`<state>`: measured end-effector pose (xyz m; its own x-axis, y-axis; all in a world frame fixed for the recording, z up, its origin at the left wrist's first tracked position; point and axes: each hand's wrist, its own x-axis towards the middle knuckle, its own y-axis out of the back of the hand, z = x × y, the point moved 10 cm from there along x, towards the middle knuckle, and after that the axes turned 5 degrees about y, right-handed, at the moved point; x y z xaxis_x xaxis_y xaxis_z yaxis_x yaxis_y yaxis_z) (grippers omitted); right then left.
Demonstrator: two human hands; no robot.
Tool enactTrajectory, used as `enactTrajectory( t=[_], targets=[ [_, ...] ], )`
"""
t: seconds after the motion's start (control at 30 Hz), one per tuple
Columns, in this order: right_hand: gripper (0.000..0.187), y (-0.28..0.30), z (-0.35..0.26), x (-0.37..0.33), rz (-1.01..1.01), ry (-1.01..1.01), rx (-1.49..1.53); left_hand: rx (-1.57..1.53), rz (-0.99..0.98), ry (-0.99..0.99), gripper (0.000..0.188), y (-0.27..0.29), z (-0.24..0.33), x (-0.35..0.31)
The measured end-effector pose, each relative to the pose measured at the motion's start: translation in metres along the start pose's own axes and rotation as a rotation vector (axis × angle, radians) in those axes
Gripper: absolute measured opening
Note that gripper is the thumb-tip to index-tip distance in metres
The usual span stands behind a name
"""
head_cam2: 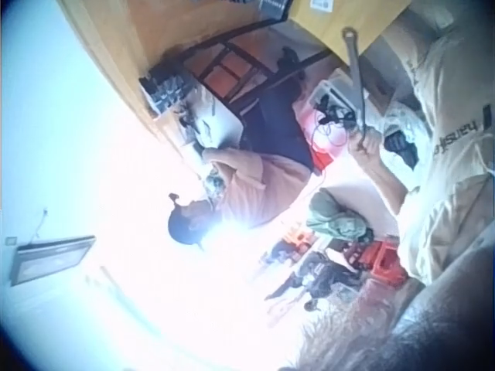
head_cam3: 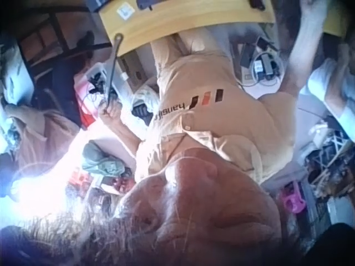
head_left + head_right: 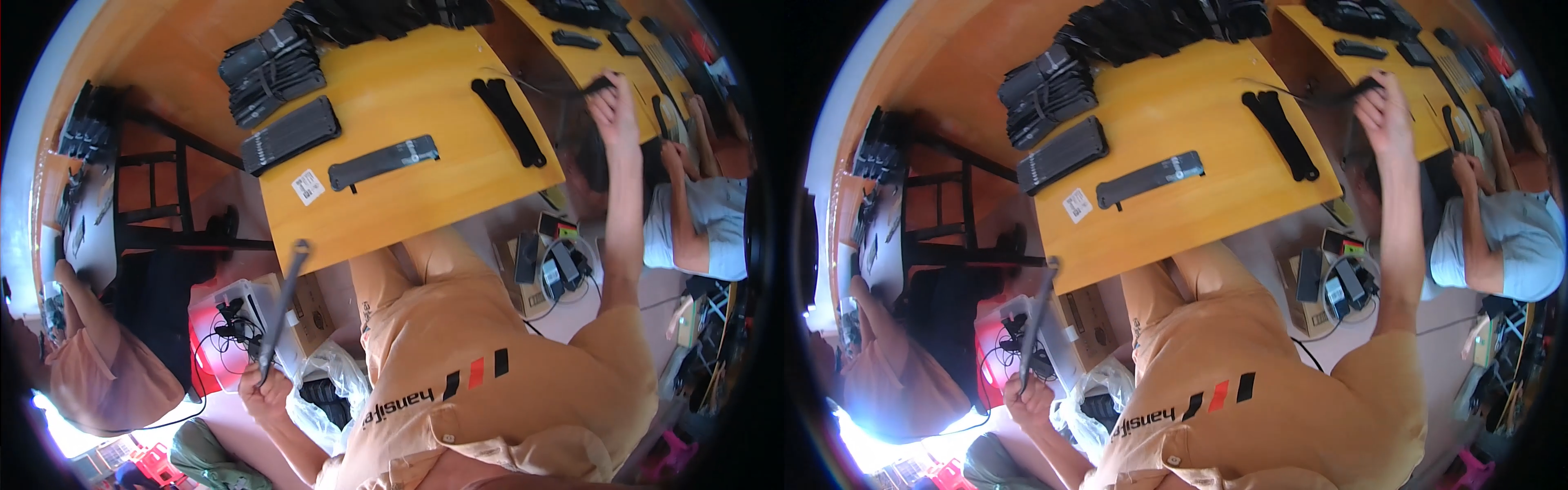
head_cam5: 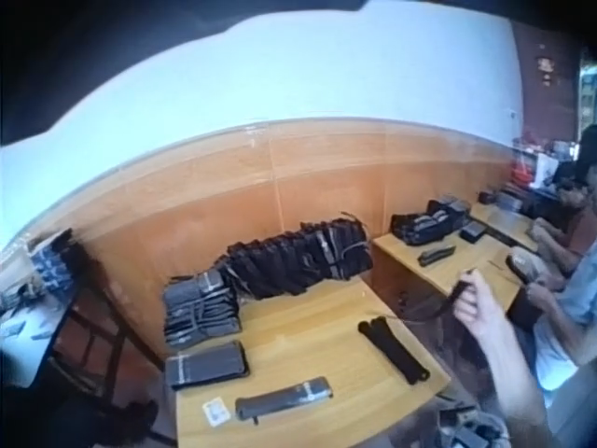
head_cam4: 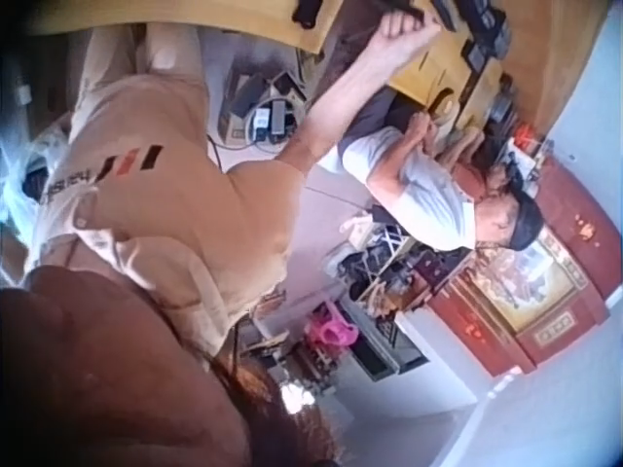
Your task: Assembling black textile straps by attaching labels and organizing them into stacks.
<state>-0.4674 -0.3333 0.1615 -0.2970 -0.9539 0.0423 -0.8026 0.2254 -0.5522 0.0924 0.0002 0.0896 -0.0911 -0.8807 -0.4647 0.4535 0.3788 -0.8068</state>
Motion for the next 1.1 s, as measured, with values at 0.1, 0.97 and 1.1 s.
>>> enactTrajectory(
  t=[0.1,0.97,1.1],
  targets=[
    [0.025,-0.041,-0.016,-0.02,-0.19,-0.009,-0.139,0.334,0.149,-0.114,0.02,0.009,0.008,0.001],
    [0.013,-0.175,0.051,-0.163,-1.087,0.208,-0.822,1.207,0.169,-0.697,0.046,-0.109,-0.029,0.118],
    [0.019,-0.206,0.088,-0.197,-1.187,0.163,-0.621,1.249,-0.255,-0.457,0.044,-0.177,-0.093,0.148]
  ],
)
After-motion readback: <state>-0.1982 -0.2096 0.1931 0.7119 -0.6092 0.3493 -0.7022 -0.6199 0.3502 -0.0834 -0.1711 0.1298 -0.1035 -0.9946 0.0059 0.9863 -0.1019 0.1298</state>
